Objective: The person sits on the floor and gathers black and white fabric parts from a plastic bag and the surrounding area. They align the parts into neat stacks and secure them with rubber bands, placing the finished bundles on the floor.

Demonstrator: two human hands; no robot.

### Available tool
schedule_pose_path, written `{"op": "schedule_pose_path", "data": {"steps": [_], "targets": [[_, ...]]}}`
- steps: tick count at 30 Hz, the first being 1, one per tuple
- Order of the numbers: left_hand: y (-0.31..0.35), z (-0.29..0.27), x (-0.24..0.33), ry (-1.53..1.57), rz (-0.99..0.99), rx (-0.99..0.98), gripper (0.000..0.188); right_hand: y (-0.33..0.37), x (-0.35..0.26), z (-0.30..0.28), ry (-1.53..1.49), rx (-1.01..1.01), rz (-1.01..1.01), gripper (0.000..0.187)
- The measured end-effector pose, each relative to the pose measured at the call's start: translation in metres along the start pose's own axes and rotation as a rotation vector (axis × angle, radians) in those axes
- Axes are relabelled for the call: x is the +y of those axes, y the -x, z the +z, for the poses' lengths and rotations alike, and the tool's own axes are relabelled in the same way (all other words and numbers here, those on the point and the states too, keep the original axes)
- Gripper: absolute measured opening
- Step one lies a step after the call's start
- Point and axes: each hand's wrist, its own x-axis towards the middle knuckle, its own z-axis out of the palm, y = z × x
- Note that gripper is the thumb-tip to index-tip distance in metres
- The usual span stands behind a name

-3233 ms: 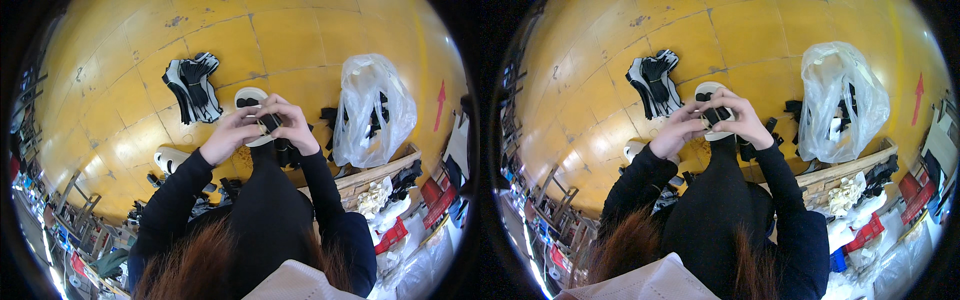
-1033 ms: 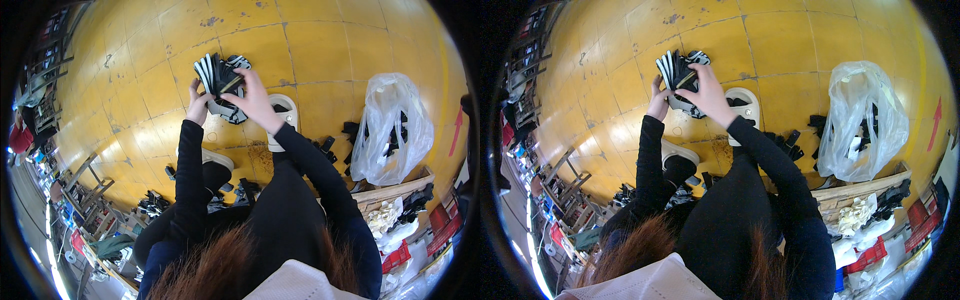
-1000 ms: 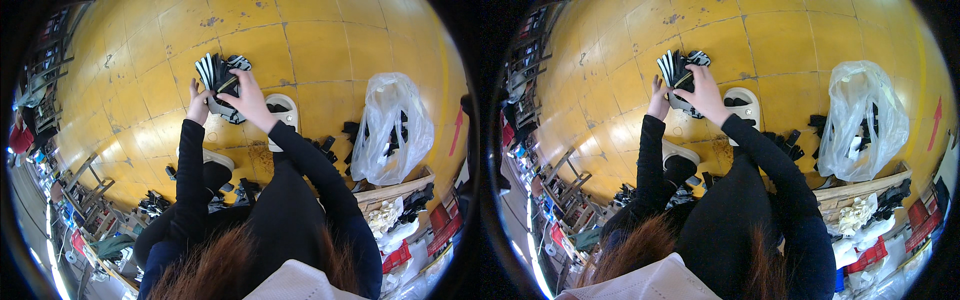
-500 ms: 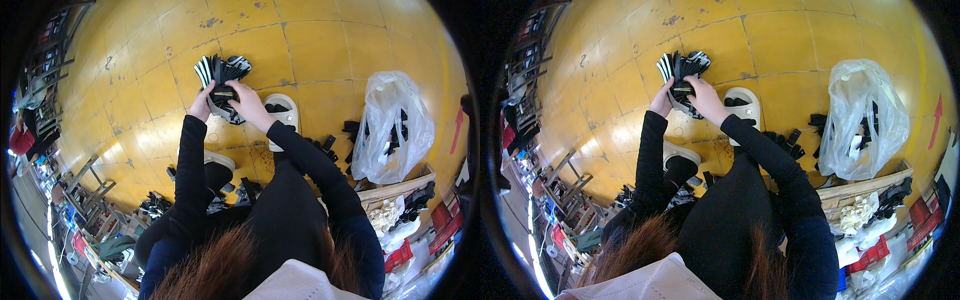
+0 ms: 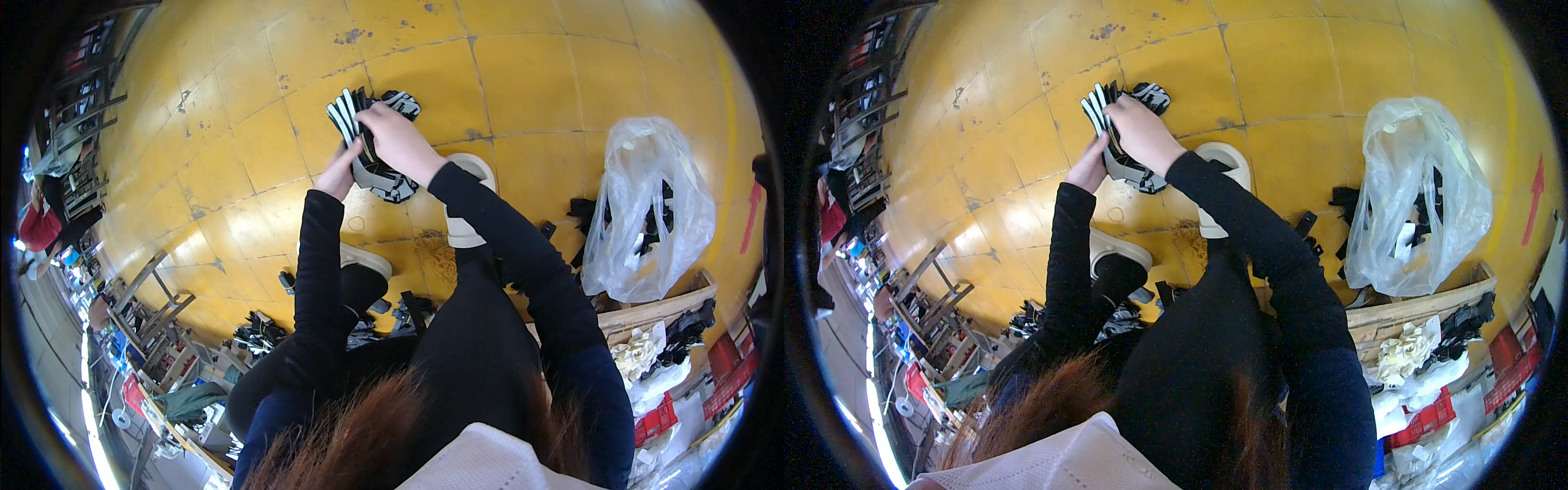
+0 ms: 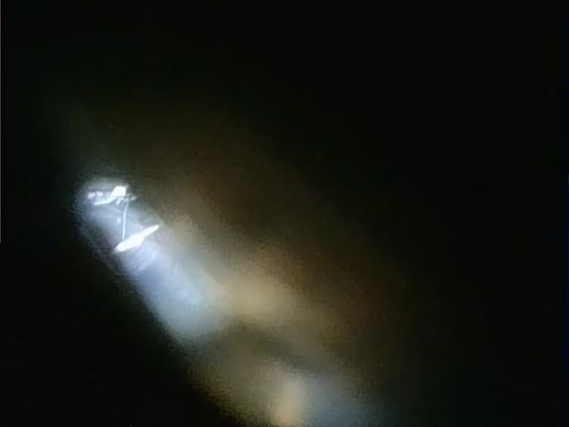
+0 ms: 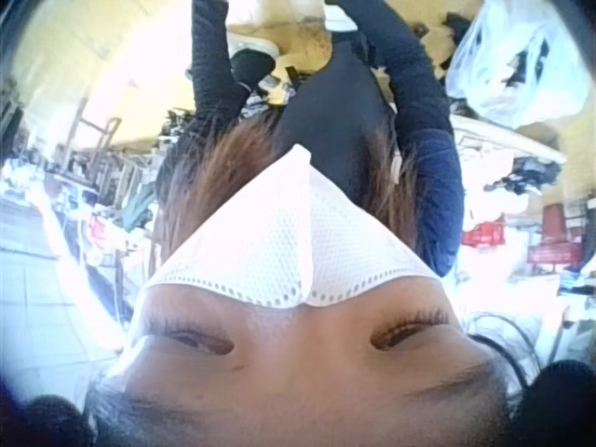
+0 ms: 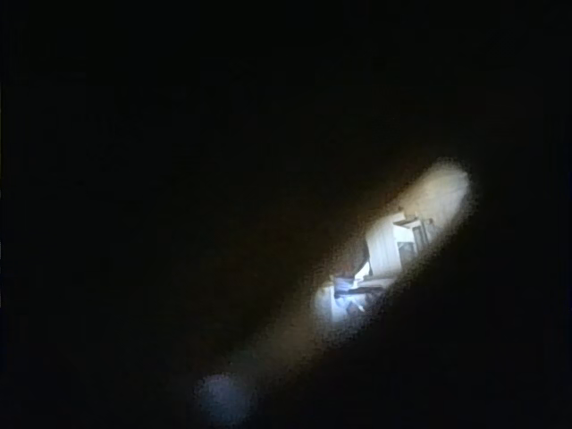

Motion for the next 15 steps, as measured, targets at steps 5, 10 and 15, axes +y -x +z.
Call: {"op": "schedule_pose_path", "data": {"steps": [5, 10, 15], "targets": [[-0.009, -0.008, 0.006, -0.106, -0.040, -0.042, 0.051, 0.038, 0.021, 0.009, -0.278, 0.230, 0.557, 0.036], [-0.013, 0.010, 0.011, -0.083, -0.054, -0.114, 0.055, 0.055, 0.014, 0.003, -1.019, 0.095, 0.766, 0.069], [-0.006, 0.037, -0.009, -0.280, 0.213, 0.057, 0.059, 0.047, 0.008, -0.006, -0.815, -0.061, 0.871, 0.084]]}}
